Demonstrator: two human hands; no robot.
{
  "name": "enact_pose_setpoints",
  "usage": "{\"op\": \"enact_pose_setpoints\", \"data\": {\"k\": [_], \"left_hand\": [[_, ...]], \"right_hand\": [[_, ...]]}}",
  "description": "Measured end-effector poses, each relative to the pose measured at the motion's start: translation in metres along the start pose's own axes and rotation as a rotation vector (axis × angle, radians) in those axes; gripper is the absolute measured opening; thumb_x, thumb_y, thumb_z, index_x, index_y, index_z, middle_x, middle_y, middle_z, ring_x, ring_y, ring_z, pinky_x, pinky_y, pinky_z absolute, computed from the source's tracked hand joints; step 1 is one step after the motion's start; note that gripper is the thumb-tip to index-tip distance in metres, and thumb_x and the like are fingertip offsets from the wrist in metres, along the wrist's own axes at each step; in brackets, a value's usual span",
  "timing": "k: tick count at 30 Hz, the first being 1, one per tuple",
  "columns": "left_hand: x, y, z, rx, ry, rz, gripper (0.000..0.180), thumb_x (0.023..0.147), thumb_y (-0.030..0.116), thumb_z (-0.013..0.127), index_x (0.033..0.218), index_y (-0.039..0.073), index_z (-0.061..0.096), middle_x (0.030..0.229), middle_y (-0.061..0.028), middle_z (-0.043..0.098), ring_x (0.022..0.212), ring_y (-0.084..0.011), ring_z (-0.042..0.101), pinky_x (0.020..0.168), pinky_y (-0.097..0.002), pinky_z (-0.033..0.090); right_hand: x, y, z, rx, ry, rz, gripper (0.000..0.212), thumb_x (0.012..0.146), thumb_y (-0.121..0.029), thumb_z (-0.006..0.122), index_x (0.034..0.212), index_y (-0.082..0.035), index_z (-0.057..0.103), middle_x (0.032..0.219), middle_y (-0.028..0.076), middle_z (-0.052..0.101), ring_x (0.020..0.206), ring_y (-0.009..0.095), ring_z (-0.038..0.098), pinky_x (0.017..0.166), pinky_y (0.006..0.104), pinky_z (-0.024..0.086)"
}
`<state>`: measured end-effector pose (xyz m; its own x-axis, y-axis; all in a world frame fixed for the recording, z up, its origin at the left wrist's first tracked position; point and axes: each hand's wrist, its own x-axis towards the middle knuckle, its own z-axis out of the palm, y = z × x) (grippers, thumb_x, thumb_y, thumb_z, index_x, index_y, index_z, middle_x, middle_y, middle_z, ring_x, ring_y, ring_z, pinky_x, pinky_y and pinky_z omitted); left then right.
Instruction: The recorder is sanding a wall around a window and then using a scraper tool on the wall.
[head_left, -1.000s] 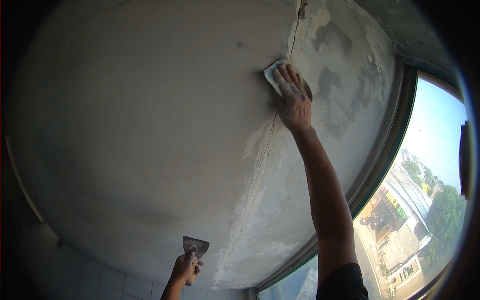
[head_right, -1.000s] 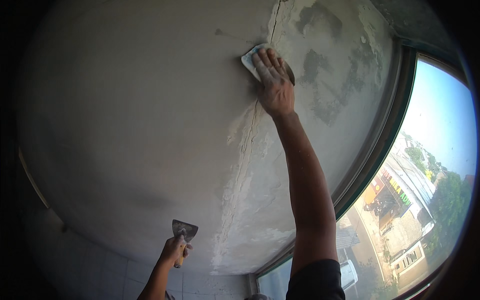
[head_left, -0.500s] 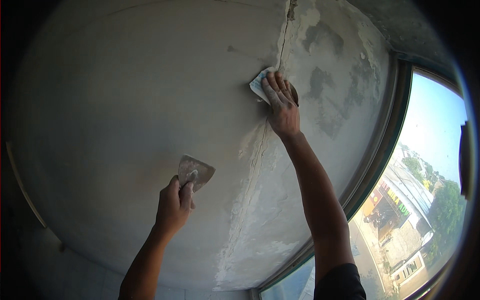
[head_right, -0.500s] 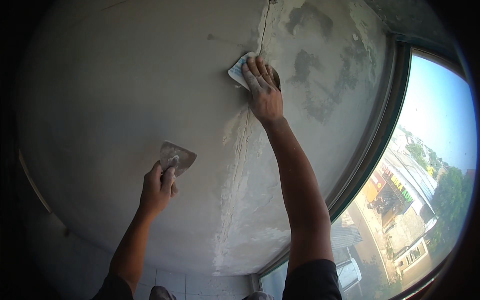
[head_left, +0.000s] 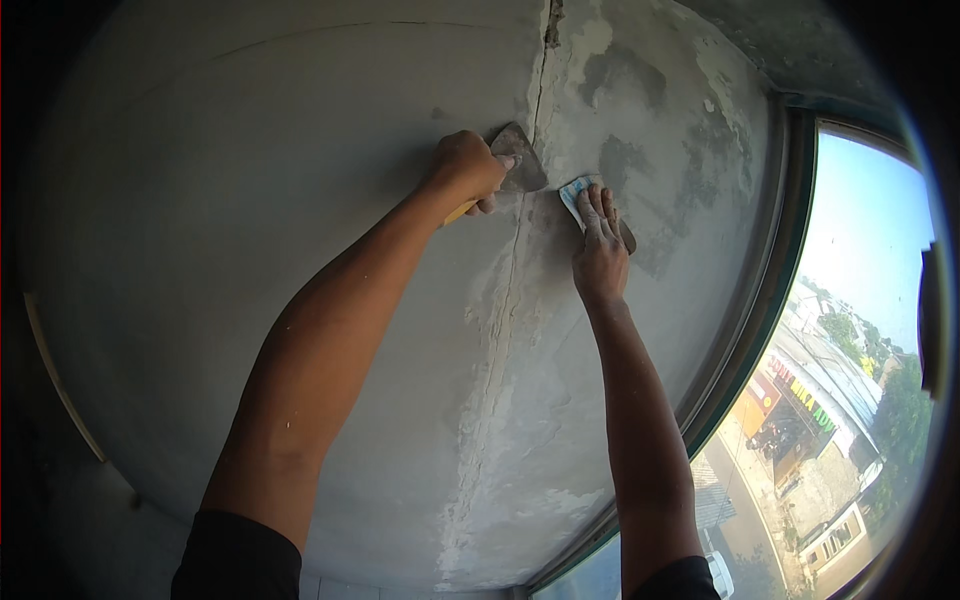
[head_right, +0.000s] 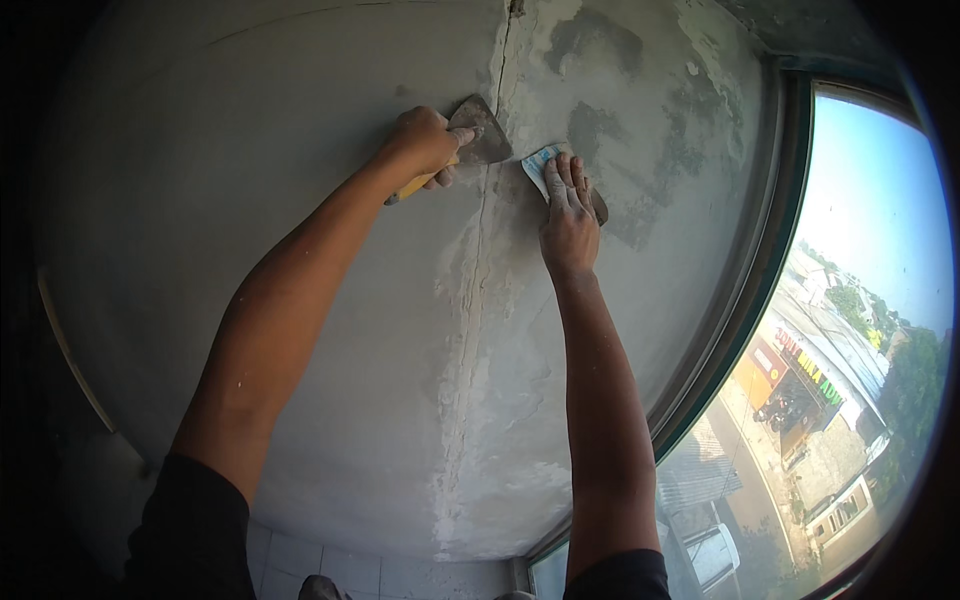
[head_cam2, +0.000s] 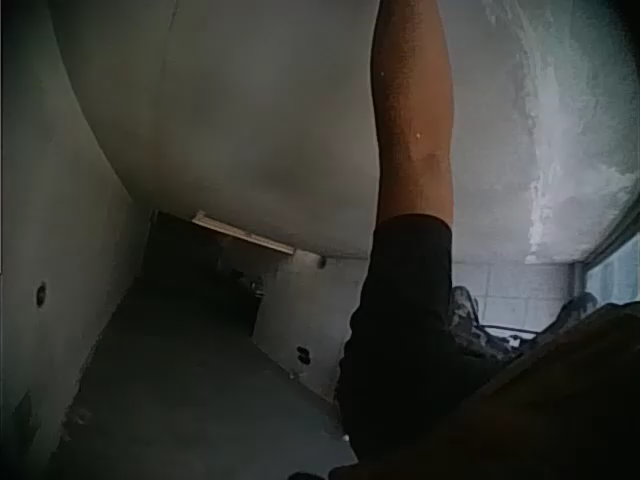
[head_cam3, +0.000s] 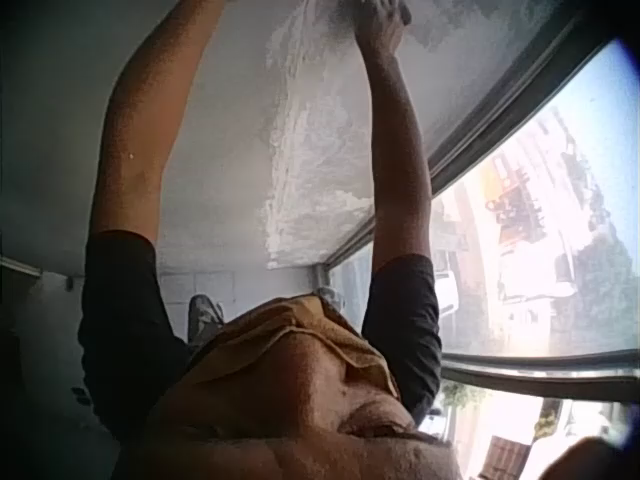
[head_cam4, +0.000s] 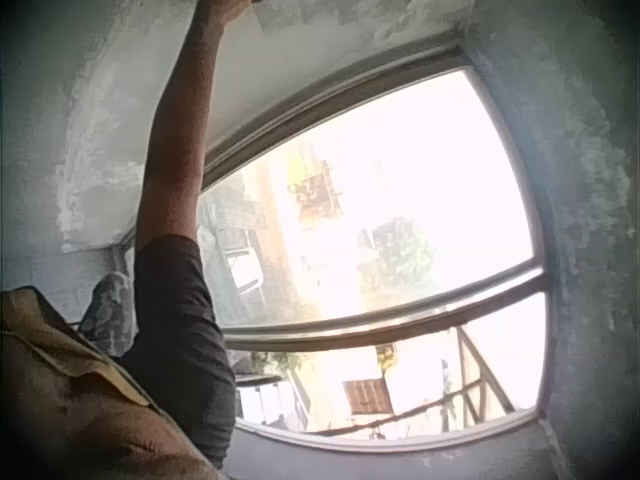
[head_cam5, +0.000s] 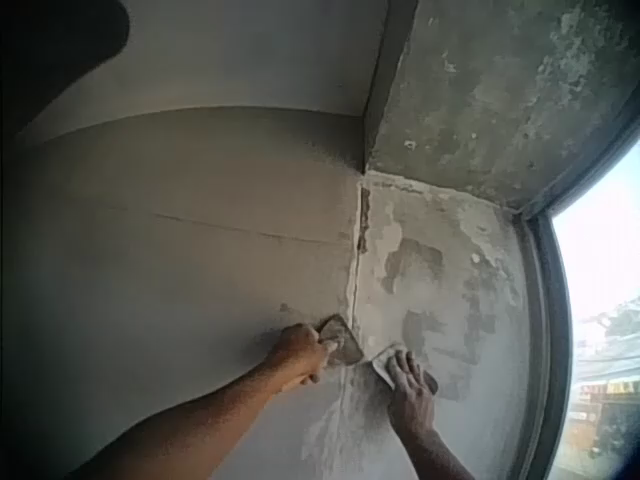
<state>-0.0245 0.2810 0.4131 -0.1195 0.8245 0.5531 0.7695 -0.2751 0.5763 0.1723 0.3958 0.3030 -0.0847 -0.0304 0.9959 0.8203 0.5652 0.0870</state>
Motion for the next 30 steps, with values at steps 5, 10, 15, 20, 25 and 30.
{"op": "enact_pose_setpoints", "data": {"k": [5,10,15,20,25,30], "left_hand": [[-0.009,0.015,0.025,-0.195,0.042,-0.06,0.039,0.1,0.03,0.061,0.094,-0.009,0.064,0.072,-0.0166,0.067,0.053,-0.0211,0.064,0.05,-0.0346,0.052],[-0.016,-0.002,0.034,-0.291,0.095,-0.102,0.042,0.101,0.032,0.058,0.101,-0.01,0.062,0.073,-0.0182,0.068,0.054,-0.0222,0.064,0.051,-0.0354,0.052],[-0.004,0.029,0.023,-0.448,0.128,-0.1,0.039,0.101,0.027,0.059,0.103,-0.012,0.06,0.08,-0.0194,0.067,0.055,-0.0247,0.066,0.05,-0.0372,0.054],[-0.027,-0.006,0.063,-0.7,0.14,-0.139,0.037,0.102,0.024,0.057,0.11,-0.013,0.056,0.092,-0.0206,0.064,0.058,-0.0274,0.07,0.048,-0.0374,0.056],[-0.008,0.026,0.048,-0.806,0.238,-0.138,0.036,0.102,0.024,0.057,0.102,-0.012,0.055,0.089,-0.0226,0.065,0.057,-0.0277,0.07,0.045,-0.0364,0.054],[-0.034,-0.004,0.086,-0.863,0.224,-0.185,0.034,0.101,0.023,0.06,0.098,-0.011,0.055,0.081,-0.02,0.064,0.055,-0.0272,0.069,0.043,-0.0377,0.053]], "right_hand": [[-0.001,0.007,-0.005,0.035,-0.005,-0.002,0.054,0.091,0.011,0.048,0.138,-0.013,0.058,0.15,0.005,0.05,0.143,0.023,0.039,0.119,0.0416,0.038],[-0.003,0.007,-0.002,0.02,-0.001,-0.018,0.055,0.09,0.011,0.05,0.139,-0.013,0.057,0.15,0.004,0.049,0.143,0.023,0.039,0.118,0.0395,0.039],[-0.002,0.004,-0.003,0.05,-0.034,-0.028,0.06,0.087,0.013,0.049,0.141,-0.012,0.055,0.152,0.005,0.048,0.145,0.024,0.038,0.12,0.0433,0.036],[0.0,0.014,-0.004,0.048,0.013,-0.063,0.059,0.087,0.013,0.05,0.141,-0.011,0.055,0.151,0.006,0.048,0.144,0.025,0.039,0.119,0.0437,0.037],[-0.002,0.005,-0.002,0.031,-0.041,-0.048,0.059,0.087,0.013,0.05,0.141,-0.011,0.054,0.152,0.007,0.048,0.144,0.025,0.039,0.118,0.0439,0.038],[-0.004,0.013,-0.004,0.056,-0.012,-0.061,0.061,0.087,0.013,0.05,0.144,-0.012,0.052,0.153,0.007,0.046,0.145,0.025,0.038,0.119,0.0451,0.037]]}}
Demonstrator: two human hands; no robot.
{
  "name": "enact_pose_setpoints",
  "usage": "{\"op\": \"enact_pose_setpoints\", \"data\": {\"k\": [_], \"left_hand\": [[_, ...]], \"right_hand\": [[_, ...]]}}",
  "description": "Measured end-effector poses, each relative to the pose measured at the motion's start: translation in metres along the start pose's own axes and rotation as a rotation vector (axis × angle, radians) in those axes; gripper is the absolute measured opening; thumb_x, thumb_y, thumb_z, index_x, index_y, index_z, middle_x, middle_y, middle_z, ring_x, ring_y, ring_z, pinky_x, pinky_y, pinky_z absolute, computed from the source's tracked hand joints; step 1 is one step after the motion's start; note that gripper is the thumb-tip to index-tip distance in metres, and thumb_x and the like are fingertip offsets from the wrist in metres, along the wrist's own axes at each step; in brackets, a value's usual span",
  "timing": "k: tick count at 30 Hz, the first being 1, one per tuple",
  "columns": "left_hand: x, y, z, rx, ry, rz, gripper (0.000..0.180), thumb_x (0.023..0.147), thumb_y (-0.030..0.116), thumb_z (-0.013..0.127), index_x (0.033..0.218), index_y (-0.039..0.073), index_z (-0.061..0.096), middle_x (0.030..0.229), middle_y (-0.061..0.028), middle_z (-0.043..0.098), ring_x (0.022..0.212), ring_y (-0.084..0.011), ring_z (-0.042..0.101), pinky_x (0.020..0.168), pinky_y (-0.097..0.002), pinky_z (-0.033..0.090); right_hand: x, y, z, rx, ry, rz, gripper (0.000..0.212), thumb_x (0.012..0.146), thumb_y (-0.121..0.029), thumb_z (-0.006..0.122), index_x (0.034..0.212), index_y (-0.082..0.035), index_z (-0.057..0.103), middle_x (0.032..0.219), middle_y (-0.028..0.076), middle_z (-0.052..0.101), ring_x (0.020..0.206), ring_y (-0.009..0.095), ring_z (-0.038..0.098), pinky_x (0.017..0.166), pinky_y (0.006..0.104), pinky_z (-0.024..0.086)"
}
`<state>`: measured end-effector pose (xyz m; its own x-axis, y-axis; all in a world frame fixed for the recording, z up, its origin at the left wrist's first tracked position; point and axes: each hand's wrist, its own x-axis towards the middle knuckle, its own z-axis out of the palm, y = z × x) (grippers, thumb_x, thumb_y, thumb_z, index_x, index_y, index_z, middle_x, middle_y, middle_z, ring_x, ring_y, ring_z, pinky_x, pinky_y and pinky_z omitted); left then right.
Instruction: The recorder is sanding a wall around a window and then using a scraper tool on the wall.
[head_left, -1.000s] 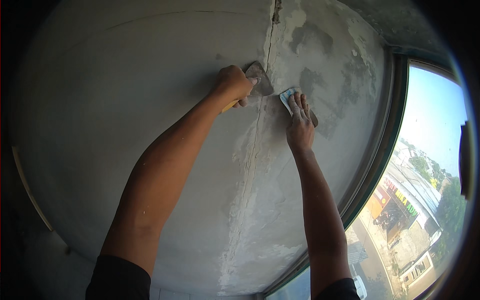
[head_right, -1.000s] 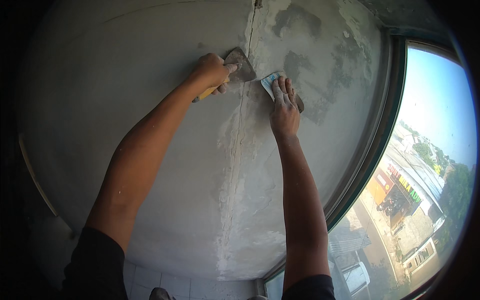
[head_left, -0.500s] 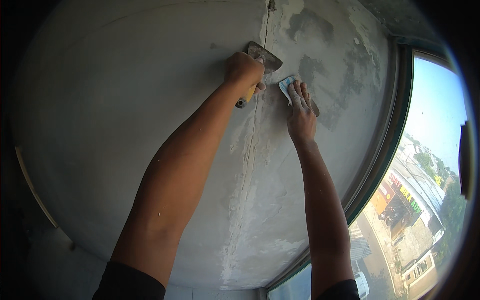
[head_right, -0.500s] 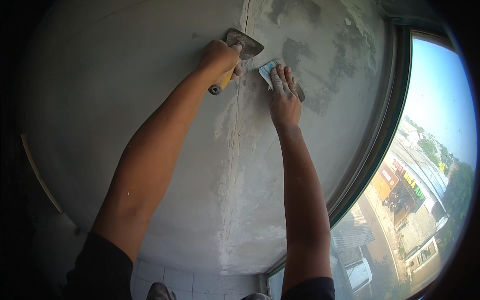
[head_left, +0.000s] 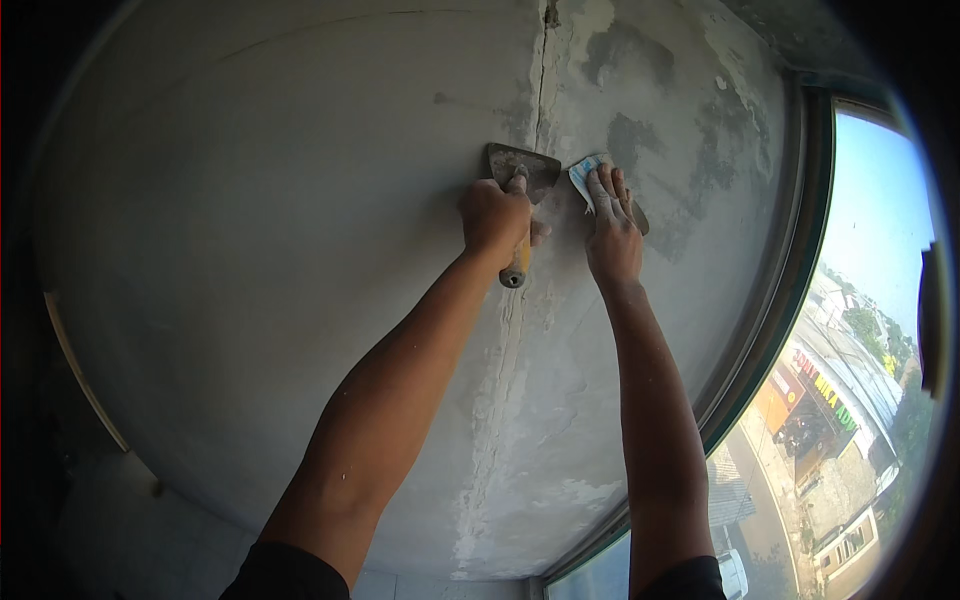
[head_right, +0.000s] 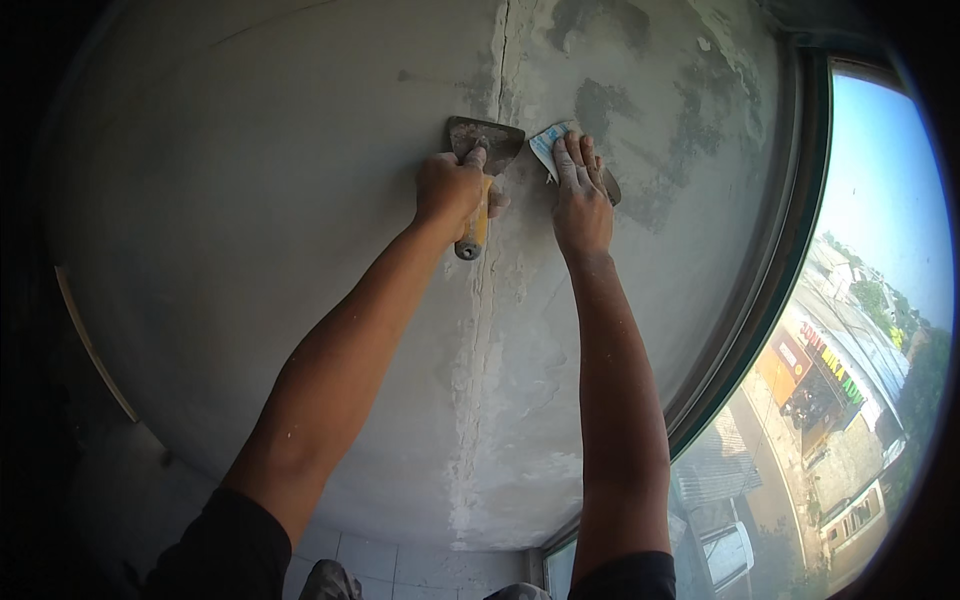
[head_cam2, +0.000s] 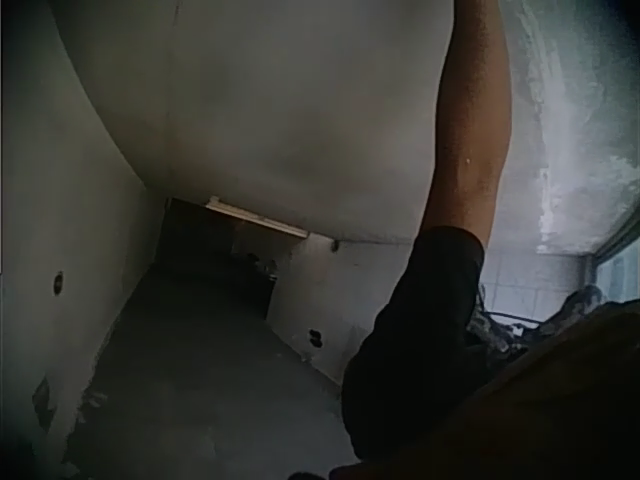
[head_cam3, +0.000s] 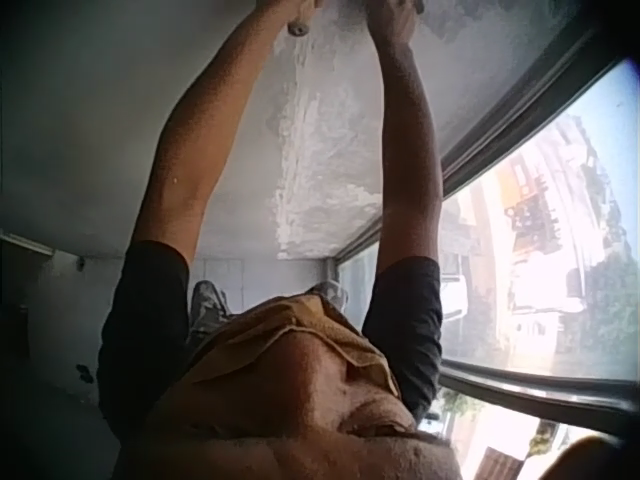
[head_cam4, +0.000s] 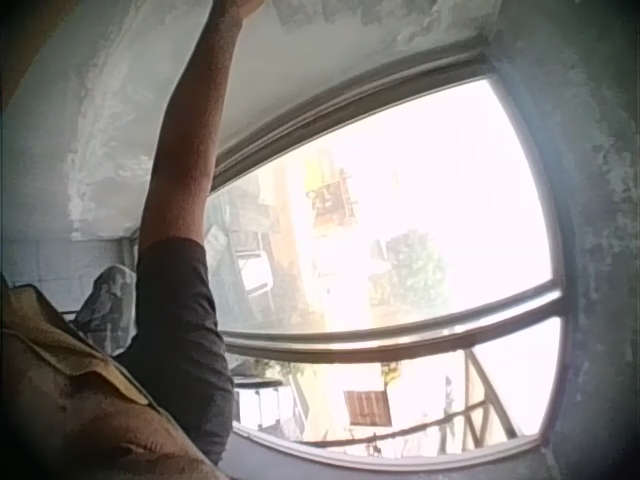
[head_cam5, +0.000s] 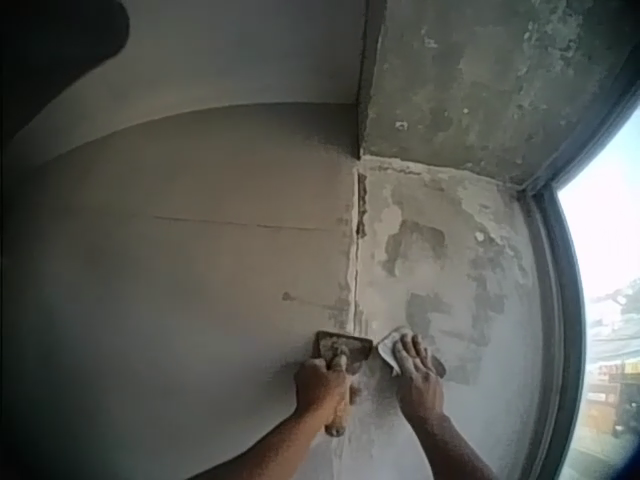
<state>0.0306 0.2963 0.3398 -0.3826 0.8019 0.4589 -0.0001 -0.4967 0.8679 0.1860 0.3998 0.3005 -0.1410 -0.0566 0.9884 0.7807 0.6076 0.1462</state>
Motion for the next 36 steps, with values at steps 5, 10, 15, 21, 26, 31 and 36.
{"op": "enact_pose_setpoints", "data": {"k": [5,10,15,21,26,31,36], "left_hand": [[0.028,0.042,0.006,-0.013,0.044,0.089,0.035,0.101,0.024,0.061,0.094,-0.009,0.055,0.08,-0.0183,0.064,0.057,-0.0258,0.069,0.044,-0.0364,0.053],[0.023,0.042,-0.002,0.163,0.032,0.077,0.032,0.102,0.026,0.058,0.094,-0.005,0.058,0.074,-0.0146,0.064,0.053,-0.021,0.066,0.045,-0.0335,0.052],[-0.024,-0.058,-0.058,0.332,0.018,-0.026,0.035,0.102,0.027,0.06,0.085,-0.003,0.057,0.064,-0.0095,0.061,0.049,-0.0169,0.063,0.042,-0.031,0.048],[-0.083,-0.168,-0.099,0.375,-0.042,-0.117,0.038,0.1,0.028,0.061,0.084,-0.006,0.061,0.06,-0.0103,0.062,0.049,-0.0189,0.066,0.045,-0.0316,0.051],[-0.108,-0.198,-0.126,0.369,0.009,-0.116,0.038,0.099,0.027,0.062,0.08,-0.006,0.062,0.061,-0.0103,0.063,0.049,-0.0193,0.066,0.046,-0.0323,0.051],[-0.103,-0.201,-0.123,0.463,-0.047,-0.11,0.037,0.099,0.025,0.062,0.079,-0.006,0.061,0.061,-0.0117,0.063,0.049,-0.0209,0.067,0.047,-0.0333,0.051],[-0.1,-0.209,-0.127,0.458,-0.123,-0.105,0.037,0.099,0.026,0.062,0.077,-0.005,0.06,0.059,-0.0122,0.062,0.048,-0.0212,0.066,0.047,-0.0335,0.051]], "right_hand": [[0.0,-0.002,0.003,-0.023,-0.046,0.006,0.062,0.087,0.012,0.051,0.145,-0.011,0.05,0.155,0.007,0.043,0.146,0.025,0.035,0.12,0.045,0.035],[-0.003,-0.004,-0.002,-0.021,-0.042,-0.003,0.058,0.089,0.011,0.049,0.144,-0.009,0.052,0.154,0.008,0.044,0.146,0.027,0.036,0.119,0.0439,0.036],[-0.015,0.039,-0.01,-0.095,-0.053,0.054,0.053,0.092,0.009,0.046,0.142,-0.007,0.054,0.153,0.01,0.045,0.144,0.029,0.039,0.117,0.0416,0.038],[0.078,0.016,0.007,-0.005,0.16,0.356,0.042,0.098,-0.01,0.048,0.139,-0.006,0.056,0.151,0.013,0.048,0.144,0.032,0.039,0.115,0.043,0.037],[-0.042,-0.071,0.031,0.171,-0.17,-0.317,0.044,0.094,-0.004,0.052,0.137,-0.012,0.06,0.15,0.009,0.05,0.144,0.024,0.04,0.121,0.0423,0.032],[-0.026,0.057,-0.024,-0.159,-0.05,-0.16,0.043,0.094,-0.004,0.055,0.137,-0.009,0.059,0.147,0.012,0.053,0.139,0.029,0.047,0.113,0.0406,0.043],[0.021,0.048,0.005,-0.123,0.299,0.575,0.041,0.095,-0.005,0.048,0.135,-0.002,0.058,0.148,0.016,0.05,0.142,0.03,0.042,0.114,0.0448,0.04]]}}
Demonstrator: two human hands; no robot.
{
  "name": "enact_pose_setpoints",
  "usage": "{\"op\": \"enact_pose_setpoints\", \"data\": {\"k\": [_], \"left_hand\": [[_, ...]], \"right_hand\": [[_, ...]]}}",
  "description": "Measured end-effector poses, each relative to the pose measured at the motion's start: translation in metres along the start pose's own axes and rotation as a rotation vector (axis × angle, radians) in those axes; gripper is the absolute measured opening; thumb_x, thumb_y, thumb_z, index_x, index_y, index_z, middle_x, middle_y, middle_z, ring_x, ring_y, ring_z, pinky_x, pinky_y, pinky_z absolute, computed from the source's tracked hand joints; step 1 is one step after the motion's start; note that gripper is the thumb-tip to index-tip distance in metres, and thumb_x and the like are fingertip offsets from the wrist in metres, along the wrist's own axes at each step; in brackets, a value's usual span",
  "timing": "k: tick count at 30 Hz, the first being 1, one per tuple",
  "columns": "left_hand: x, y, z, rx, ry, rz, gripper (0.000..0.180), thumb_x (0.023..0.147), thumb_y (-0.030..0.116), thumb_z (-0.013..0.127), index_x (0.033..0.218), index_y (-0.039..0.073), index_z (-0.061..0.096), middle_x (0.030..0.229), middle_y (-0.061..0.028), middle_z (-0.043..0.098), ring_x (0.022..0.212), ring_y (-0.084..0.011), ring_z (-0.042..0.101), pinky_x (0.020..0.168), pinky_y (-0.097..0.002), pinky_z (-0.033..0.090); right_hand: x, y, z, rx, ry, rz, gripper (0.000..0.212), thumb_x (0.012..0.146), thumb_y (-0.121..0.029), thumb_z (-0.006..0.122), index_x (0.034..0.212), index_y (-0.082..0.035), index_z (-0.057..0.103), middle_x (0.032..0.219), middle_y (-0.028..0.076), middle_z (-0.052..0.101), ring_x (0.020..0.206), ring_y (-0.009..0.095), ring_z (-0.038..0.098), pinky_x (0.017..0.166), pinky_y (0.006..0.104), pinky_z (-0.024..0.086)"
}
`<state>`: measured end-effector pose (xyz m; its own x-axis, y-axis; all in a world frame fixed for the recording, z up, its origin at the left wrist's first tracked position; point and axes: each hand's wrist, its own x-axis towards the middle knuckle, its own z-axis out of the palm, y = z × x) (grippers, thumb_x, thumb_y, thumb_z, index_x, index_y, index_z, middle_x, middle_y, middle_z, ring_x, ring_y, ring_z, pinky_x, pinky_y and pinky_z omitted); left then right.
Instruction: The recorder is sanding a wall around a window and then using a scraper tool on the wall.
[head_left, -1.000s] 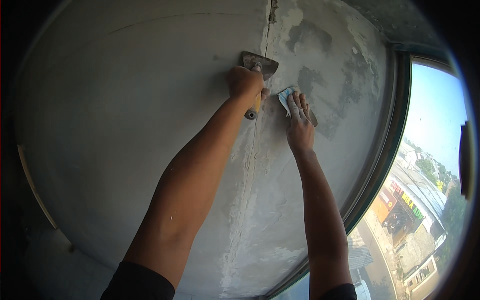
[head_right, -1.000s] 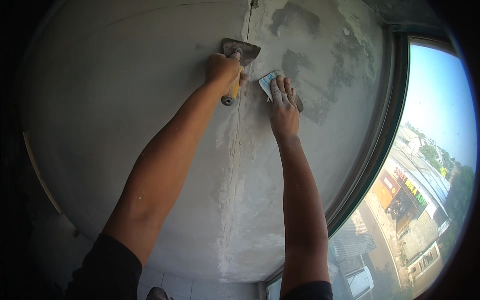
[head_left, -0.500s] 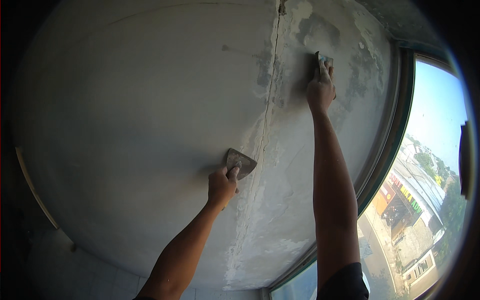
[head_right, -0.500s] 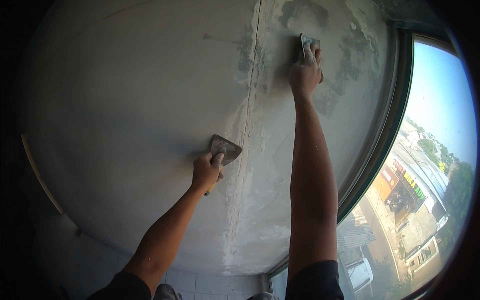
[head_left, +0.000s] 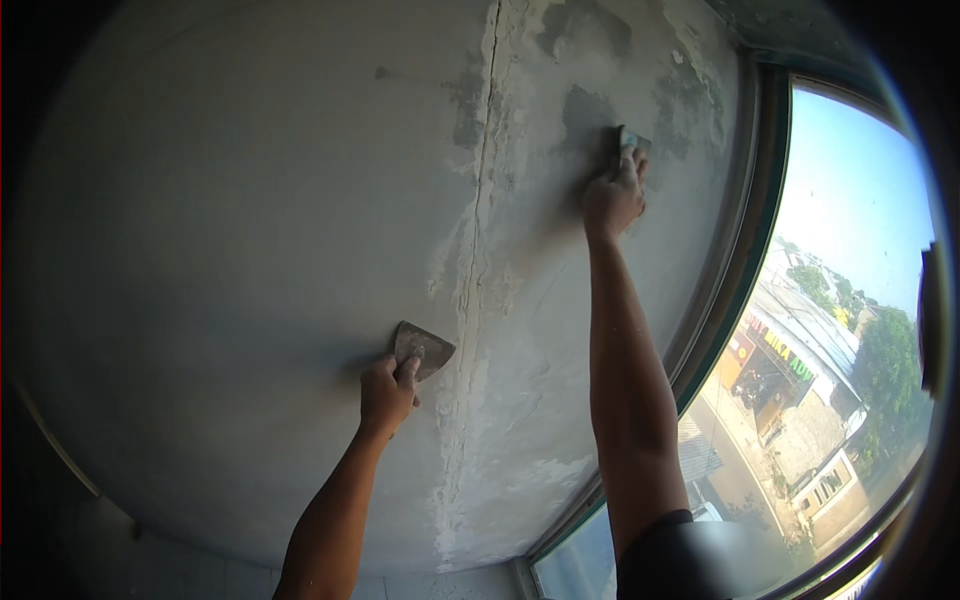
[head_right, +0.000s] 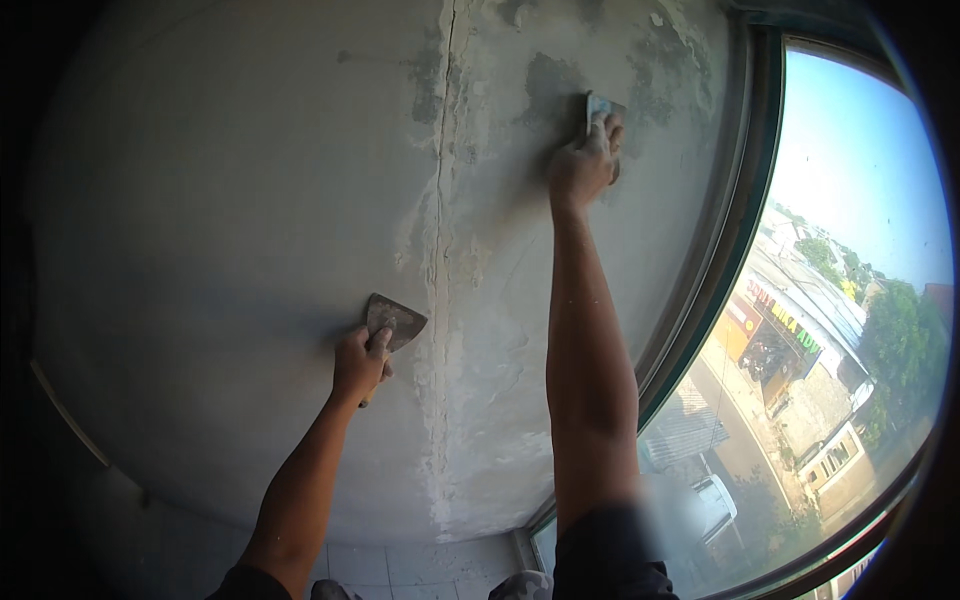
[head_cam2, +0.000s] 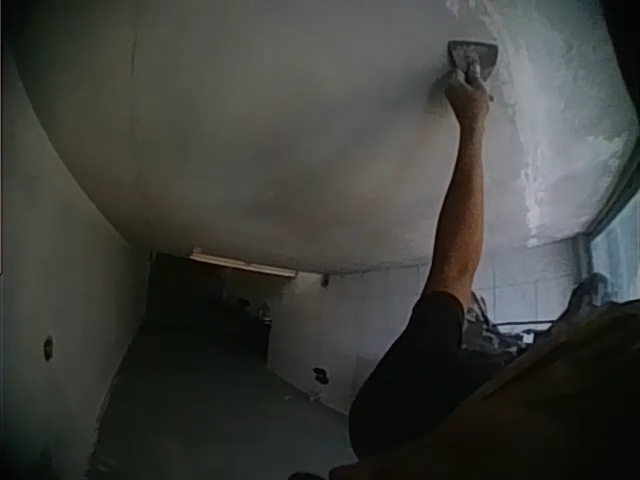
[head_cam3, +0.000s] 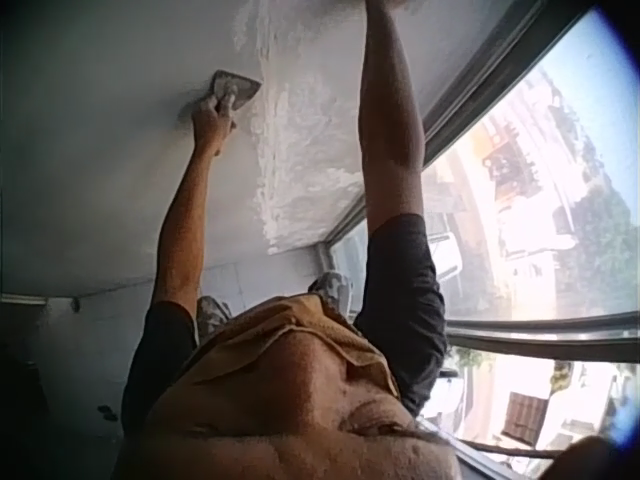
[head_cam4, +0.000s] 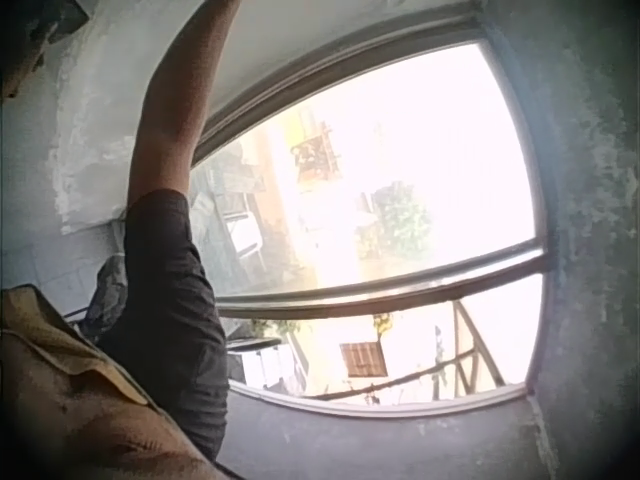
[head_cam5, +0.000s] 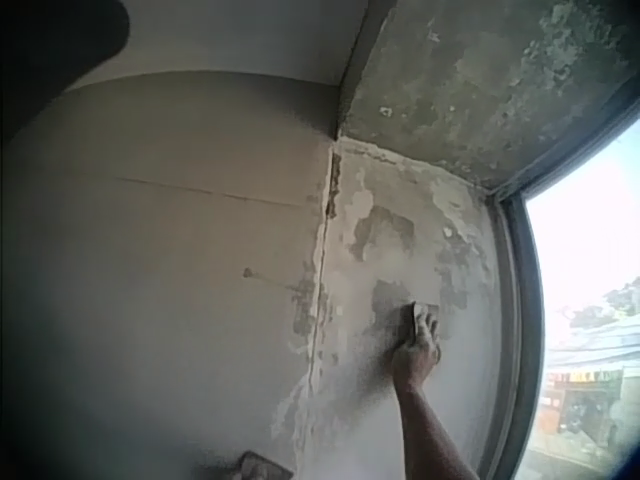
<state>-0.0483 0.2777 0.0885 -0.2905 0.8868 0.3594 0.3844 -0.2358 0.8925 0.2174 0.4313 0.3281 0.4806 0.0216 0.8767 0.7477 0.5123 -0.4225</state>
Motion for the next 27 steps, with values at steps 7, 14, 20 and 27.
{"op": "enact_pose_setpoints", "data": {"k": [7,14,20,27], "left_hand": [[-0.004,0.026,0.011,0.018,-0.019,-0.088,0.036,0.1,0.025,0.061,0.08,-0.005,0.058,0.058,-0.0114,0.06,0.045,-0.0197,0.063,0.046,-0.0327,0.049],[-0.005,0.01,-0.027,0.063,0.034,-0.068,0.036,0.1,0.026,0.061,0.08,-0.004,0.058,0.059,-0.0108,0.059,0.045,-0.0188,0.062,0.044,-0.0332,0.048],[0.0,0.019,-0.011,0.074,-0.025,-0.083,0.035,0.101,0.026,0.061,0.085,-0.005,0.061,0.059,-0.01,0.059,0.045,-0.018,0.061,0.045,-0.0329,0.047],[-0.001,0.023,-0.005,0.102,-0.072,-0.045,0.036,0.101,0.027,0.061,0.084,-0.004,0.061,0.059,-0.0097,0.059,0.046,-0.0171,0.061,0.048,-0.0332,0.047]], "right_hand": [[0.046,0.075,-0.004,0.066,-0.068,-0.471,0.038,0.097,-0.006,0.053,0.133,-0.006,0.061,0.144,0.014,0.055,0.137,0.033,0.048,0.113,0.0418,0.041],[-0.029,-0.04,-0.003,0.275,-0.308,-0.804,0.037,0.097,-0.003,0.049,0.131,-0.006,0.063,0.142,0.014,0.057,0.139,0.03,0.046,0.114,0.045,0.041],[-0.009,-0.016,0.005,0.002,-0.034,-0.223,0.039,0.096,-0.005,0.05,0.133,-0.003,0.06,0.146,0.015,0.053,0.141,0.032,0.043,0.116,0.0436,0.038],[0.082,0.022,-0.003,0.071,-0.349,0.127,0.036,0.096,-0.004,0.049,0.129,-0.006,0.063,0.145,0.012,0.055,0.138,0.028,0.047,0.111,0.0406,0.045]]}}
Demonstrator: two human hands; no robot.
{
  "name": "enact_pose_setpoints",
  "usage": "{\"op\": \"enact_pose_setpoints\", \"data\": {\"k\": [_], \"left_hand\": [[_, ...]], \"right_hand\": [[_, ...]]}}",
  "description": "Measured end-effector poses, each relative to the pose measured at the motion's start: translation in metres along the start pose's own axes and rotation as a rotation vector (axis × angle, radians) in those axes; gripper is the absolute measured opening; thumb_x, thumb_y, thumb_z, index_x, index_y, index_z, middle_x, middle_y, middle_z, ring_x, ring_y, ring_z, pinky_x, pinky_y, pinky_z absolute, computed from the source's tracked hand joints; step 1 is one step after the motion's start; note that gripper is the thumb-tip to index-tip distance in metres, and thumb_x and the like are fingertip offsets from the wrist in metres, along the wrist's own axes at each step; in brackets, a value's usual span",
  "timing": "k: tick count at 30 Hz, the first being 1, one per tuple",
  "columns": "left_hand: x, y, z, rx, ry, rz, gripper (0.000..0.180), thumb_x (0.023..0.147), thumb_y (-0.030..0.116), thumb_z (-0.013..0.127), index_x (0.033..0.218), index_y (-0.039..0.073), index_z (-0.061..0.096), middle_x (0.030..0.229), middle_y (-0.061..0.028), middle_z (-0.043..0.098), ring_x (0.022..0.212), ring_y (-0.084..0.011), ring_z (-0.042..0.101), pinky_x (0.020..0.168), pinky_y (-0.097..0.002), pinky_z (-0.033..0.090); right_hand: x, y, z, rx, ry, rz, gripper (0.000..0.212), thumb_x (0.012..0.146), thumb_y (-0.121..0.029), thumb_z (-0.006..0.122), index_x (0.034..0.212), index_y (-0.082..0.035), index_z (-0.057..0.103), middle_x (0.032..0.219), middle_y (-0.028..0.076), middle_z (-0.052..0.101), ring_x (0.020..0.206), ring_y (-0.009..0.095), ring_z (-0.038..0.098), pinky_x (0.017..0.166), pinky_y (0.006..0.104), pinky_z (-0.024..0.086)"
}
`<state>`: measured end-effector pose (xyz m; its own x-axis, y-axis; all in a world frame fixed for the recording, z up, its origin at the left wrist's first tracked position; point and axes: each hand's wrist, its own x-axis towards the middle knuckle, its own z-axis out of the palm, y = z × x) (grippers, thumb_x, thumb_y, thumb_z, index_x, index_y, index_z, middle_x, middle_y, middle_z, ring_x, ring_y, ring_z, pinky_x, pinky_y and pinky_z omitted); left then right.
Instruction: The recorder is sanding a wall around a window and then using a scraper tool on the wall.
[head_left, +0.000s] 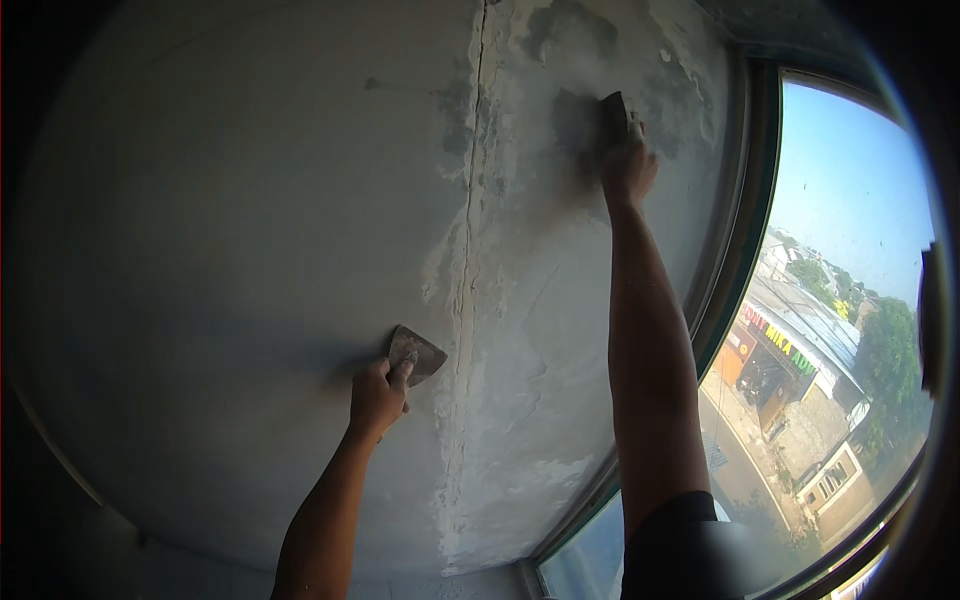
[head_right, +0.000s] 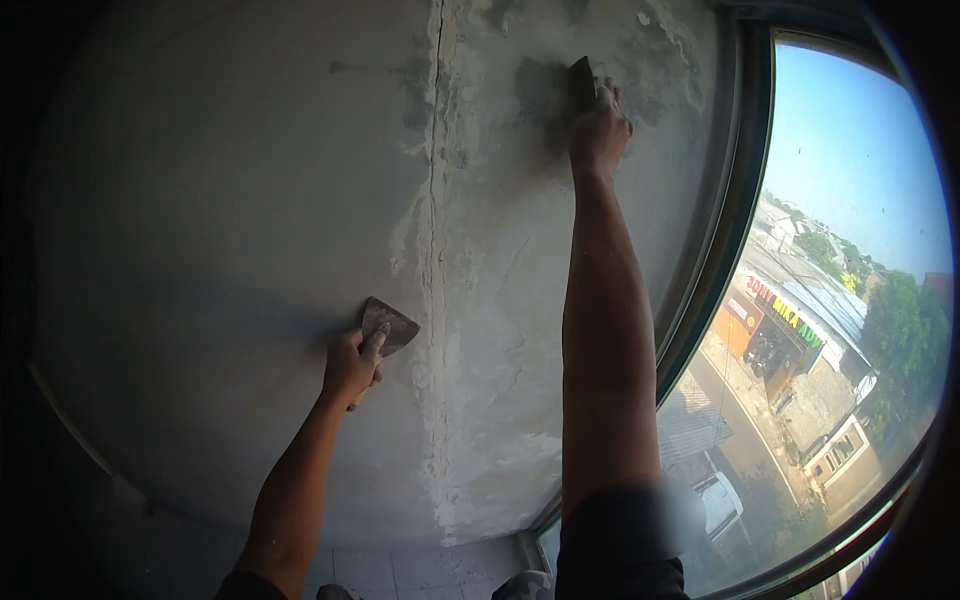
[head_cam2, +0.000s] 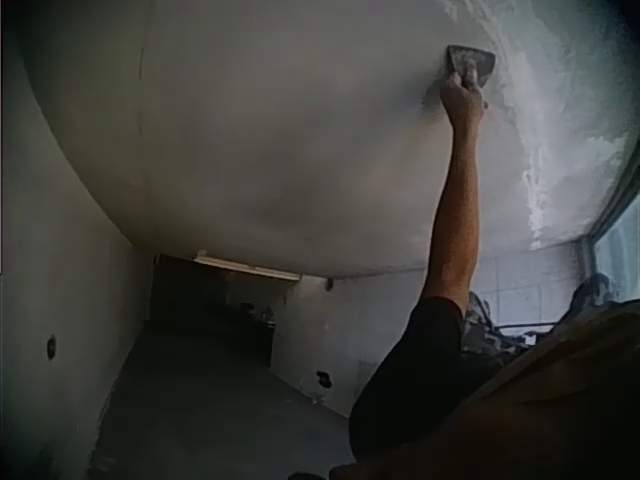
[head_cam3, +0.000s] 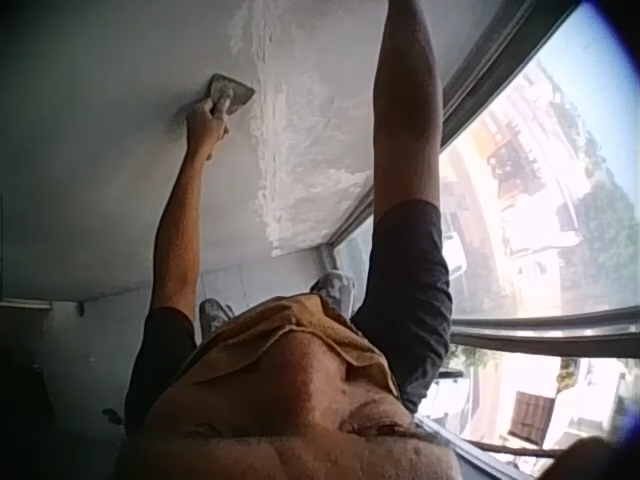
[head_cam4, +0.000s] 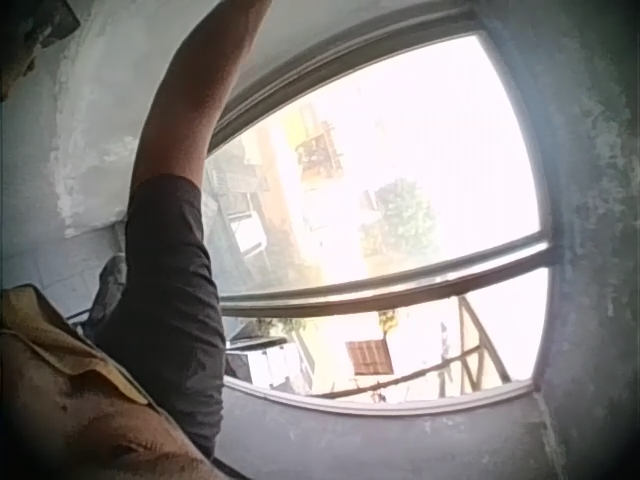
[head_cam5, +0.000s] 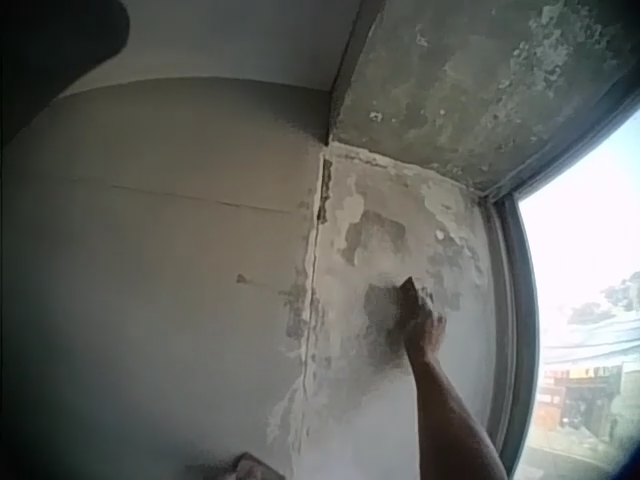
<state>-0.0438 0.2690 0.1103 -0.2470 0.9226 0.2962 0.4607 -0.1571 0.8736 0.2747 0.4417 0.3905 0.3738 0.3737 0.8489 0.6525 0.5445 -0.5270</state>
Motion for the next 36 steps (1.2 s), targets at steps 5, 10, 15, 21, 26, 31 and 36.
{"op": "enact_pose_setpoints", "data": {"k": [5,10,15,21,26,31,36], "left_hand": [[-0.006,-0.008,-0.027,-0.002,0.048,-0.041,0.038,0.1,0.028,0.062,0.079,-0.003,0.059,0.058,-0.0095,0.059,0.045,-0.0176,0.06,0.048,-0.0336,0.047],[-0.004,-0.007,-0.009,-0.053,0.002,-0.042,0.039,0.1,0.027,0.062,0.076,-0.003,0.058,0.056,-0.0093,0.058,0.045,-0.0179,0.06,0.048,-0.0333,0.047],[0.0,-0.016,-0.021,-0.039,0.037,-0.015,0.039,0.1,0.028,0.062,0.076,-0.003,0.058,0.058,-0.0105,0.06,0.047,-0.0191,0.063,0.048,-0.0333,0.048],[-0.001,-0.003,-0.007,-0.04,0.004,0.004,0.04,0.1,0.029,0.062,0.077,-0.004,0.058,0.059,-0.0114,0.061,0.046,-0.0195,0.063,0.047,-0.0334,0.048],[-0.001,-0.022,-0.02,-0.047,0.052,-0.022,0.039,0.1,0.028,0.061,0.079,-0.005,0.06,0.059,-0.0113,0.06,0.045,-0.0194,0.063,0.046,-0.0332,0.048],[-0.005,-0.009,-0.006,-0.049,-0.009,-0.004,0.039,0.1,0.028,0.061,0.081,-0.005,0.06,0.058,-0.0111,0.06,0.045,-0.0189,0.063,0.045,-0.0328,0.047],[-0.002,-0.014,-0.019,0.012,0.042,-0.059,0.039,0.101,0.028,0.06,0.081,-0.005,0.06,0.058,-0.0103,0.059,0.046,-0.0186,0.063,0.046,-0.0332,0.048]], "right_hand": [[-0.116,-0.024,0.043,-0.089,0.053,-0.913,0.043,0.092,0.006,0.052,0.13,-0.009,0.064,0.143,0.011,0.056,0.139,0.029,0.046,0.111,0.0422,0.045],[-0.036,-0.015,0.001,-0.233,0.264,-0.583,0.035,0.096,-0.011,0.054,0.129,-0.005,0.064,0.14,0.013,0.059,0.142,0.03,0.043,0.116,0.0425,0.038],[-0.094,-0.04,0.061,-0.107,0.339,-0.667,0.038,0.093,0.0,0.049,0.13,-0.001,0.062,0.139,0.015,0.06,0.135,0.03,0.051,0.114,0.0417,0.039],[-0.03,0.012,-0.01,-0.24,0.201,-0.266,0.036,0.095,-0.003,0.048,0.127,0.0,0.063,0.142,0.015,0.056,0.136,0.032,0.05,0.108,0.0407,0.046],[-0.099,-0.038,0.046,-0.114,0.145,-0.809,0.036,0.095,-0.002,0.051,0.129,-0.004,0.063,0.141,0.017,0.057,0.136,0.031,0.05,0.109,0.0406,0.046],[-0.046,0.009,-0.003,-0.27,0.28,-0.32,0.034,0.093,-0.004,0.055,0.126,-0.001,0.063,0.143,0.016,0.055,0.137,0.031,0.049,0.107,0.0394,0.048],[-0.086,-0.09,0.058,-0.076,0.104,-0.767,0.045,0.092,0.002,0.049,0.136,-0.004,0.056,0.148,0.015,0.051,0.142,0.03,0.043,0.117,0.0427,0.034]]}}
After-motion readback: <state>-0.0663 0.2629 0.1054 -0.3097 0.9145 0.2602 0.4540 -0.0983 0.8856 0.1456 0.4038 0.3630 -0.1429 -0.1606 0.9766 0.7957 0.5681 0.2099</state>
